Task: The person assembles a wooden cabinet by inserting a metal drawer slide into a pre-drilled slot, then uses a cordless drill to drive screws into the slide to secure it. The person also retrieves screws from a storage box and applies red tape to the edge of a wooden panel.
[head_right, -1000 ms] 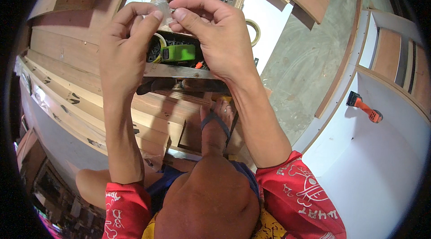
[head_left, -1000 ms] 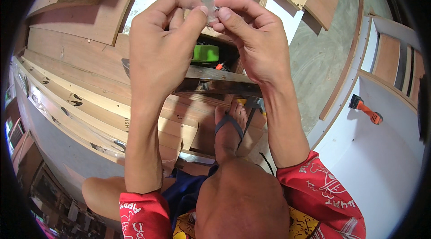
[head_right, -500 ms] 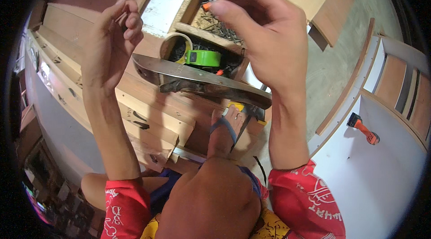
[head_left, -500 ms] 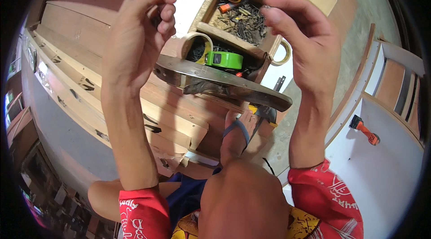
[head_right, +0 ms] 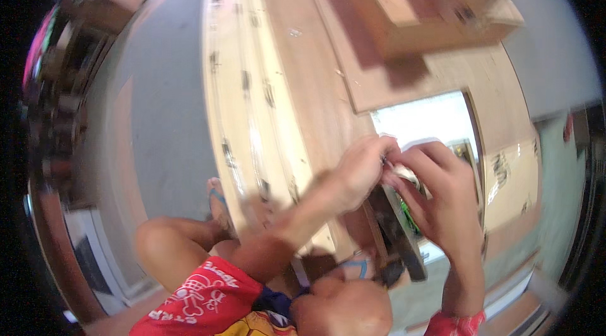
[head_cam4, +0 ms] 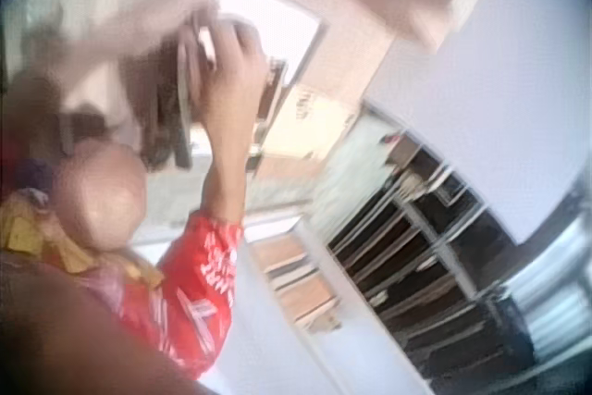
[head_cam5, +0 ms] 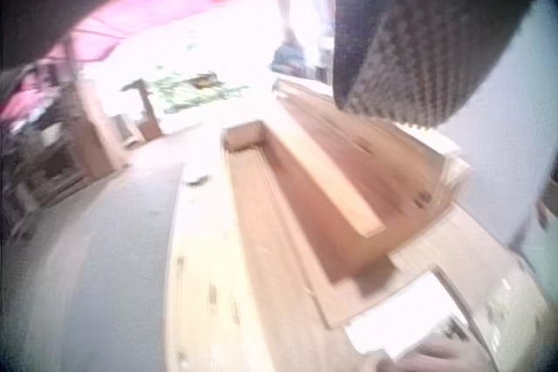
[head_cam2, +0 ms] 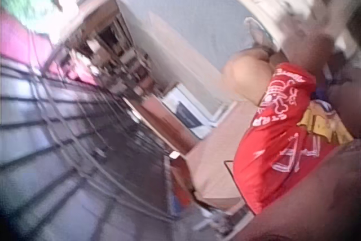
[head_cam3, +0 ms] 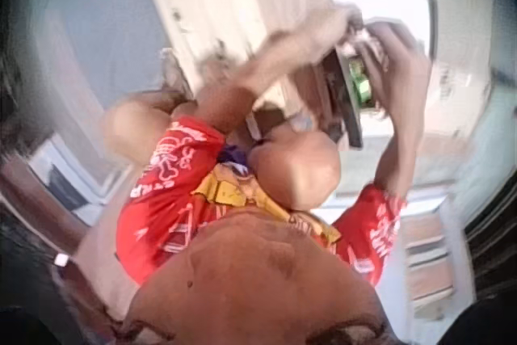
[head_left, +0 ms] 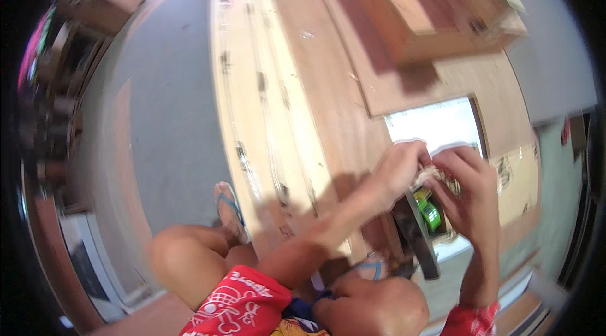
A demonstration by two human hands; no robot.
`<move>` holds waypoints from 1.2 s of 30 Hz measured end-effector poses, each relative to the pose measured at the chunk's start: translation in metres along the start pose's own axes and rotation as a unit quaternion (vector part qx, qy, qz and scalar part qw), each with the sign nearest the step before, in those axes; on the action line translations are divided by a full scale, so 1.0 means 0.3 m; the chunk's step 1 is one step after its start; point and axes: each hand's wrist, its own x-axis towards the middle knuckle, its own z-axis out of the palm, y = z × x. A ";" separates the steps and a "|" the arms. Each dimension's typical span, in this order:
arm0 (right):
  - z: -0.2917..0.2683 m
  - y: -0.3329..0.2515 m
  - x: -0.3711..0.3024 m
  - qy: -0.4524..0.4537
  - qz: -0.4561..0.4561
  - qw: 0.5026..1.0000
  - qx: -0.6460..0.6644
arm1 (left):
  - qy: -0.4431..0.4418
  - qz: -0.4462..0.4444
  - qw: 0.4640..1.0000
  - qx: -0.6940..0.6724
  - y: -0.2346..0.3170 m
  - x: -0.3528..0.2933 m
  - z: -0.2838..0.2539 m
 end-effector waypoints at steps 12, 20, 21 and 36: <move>-0.276 -0.912 0.360 -0.301 0.019 0.953 0.011 | 0.157 0.270 0.948 -0.061 0.940 -0.222 -0.548; -0.328 -1.342 0.625 -0.270 0.130 0.949 0.095 | 0.323 0.278 0.899 0.097 1.467 -0.728 -0.986; -0.302 -1.377 0.627 -0.268 0.237 0.923 0.144 | 0.321 0.250 0.908 0.100 1.477 -0.780 -1.014; -0.311 -2.733 1.367 -0.353 -0.057 0.933 -0.042 | 0.002 0.082 0.993 -0.081 1.996 -1.823 -1.028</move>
